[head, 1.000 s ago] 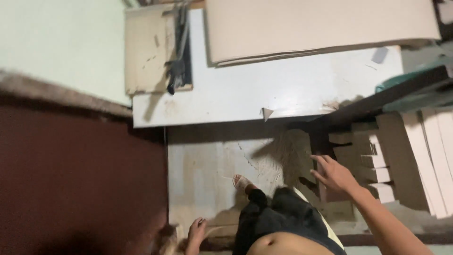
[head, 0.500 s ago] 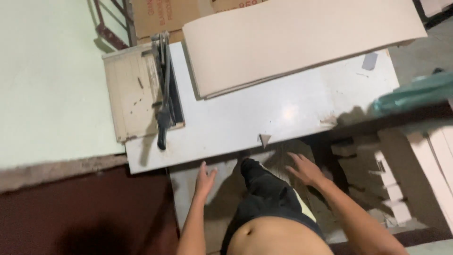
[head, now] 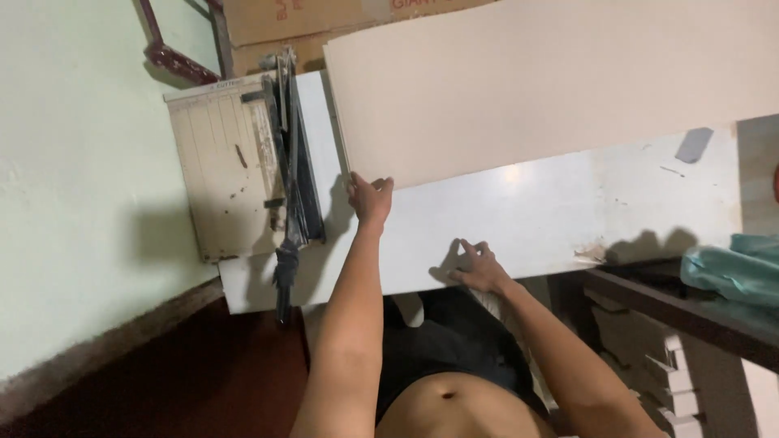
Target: Cutting cardboard sheets to size using a manual lever-style paper cutter on a workbench.
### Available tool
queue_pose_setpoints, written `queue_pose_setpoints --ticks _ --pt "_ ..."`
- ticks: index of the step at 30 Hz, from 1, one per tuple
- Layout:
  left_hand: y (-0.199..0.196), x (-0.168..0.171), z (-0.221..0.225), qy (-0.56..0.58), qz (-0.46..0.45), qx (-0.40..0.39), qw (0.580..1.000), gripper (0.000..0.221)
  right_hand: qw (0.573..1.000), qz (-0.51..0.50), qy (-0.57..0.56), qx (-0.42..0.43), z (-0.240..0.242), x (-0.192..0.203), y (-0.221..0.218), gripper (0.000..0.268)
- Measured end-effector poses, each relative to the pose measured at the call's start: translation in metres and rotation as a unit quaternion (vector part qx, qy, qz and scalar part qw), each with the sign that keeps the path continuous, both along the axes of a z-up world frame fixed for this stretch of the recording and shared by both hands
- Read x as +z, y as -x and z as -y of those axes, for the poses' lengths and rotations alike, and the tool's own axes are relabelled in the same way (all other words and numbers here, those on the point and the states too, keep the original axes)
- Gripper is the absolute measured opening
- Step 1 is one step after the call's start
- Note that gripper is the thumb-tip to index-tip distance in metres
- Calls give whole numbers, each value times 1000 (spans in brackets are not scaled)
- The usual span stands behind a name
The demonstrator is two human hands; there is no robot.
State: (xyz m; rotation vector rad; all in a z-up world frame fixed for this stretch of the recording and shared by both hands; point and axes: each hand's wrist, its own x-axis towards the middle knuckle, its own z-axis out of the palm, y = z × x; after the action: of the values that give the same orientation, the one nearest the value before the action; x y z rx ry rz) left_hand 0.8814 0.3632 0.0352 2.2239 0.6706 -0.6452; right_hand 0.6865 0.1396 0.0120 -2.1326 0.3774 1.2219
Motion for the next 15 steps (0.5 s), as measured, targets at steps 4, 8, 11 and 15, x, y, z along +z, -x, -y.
queue_pose_setpoints --ticks 4,8,11,15 --pt "-13 -4 1 -48 -43 -5 998 90 999 -13 -22 -19 1 7 -1 100" --pt "-31 6 0 -34 -62 54 996 85 999 -30 -26 -26 -1 7 -12 104" --pt "-33 14 -2 -27 -81 78 993 80 995 -38 -39 -79 2 14 -11 98" --pt "-47 -66 -41 98 -22 122 987 110 909 -10 -151 -388 12 19 -41 102"
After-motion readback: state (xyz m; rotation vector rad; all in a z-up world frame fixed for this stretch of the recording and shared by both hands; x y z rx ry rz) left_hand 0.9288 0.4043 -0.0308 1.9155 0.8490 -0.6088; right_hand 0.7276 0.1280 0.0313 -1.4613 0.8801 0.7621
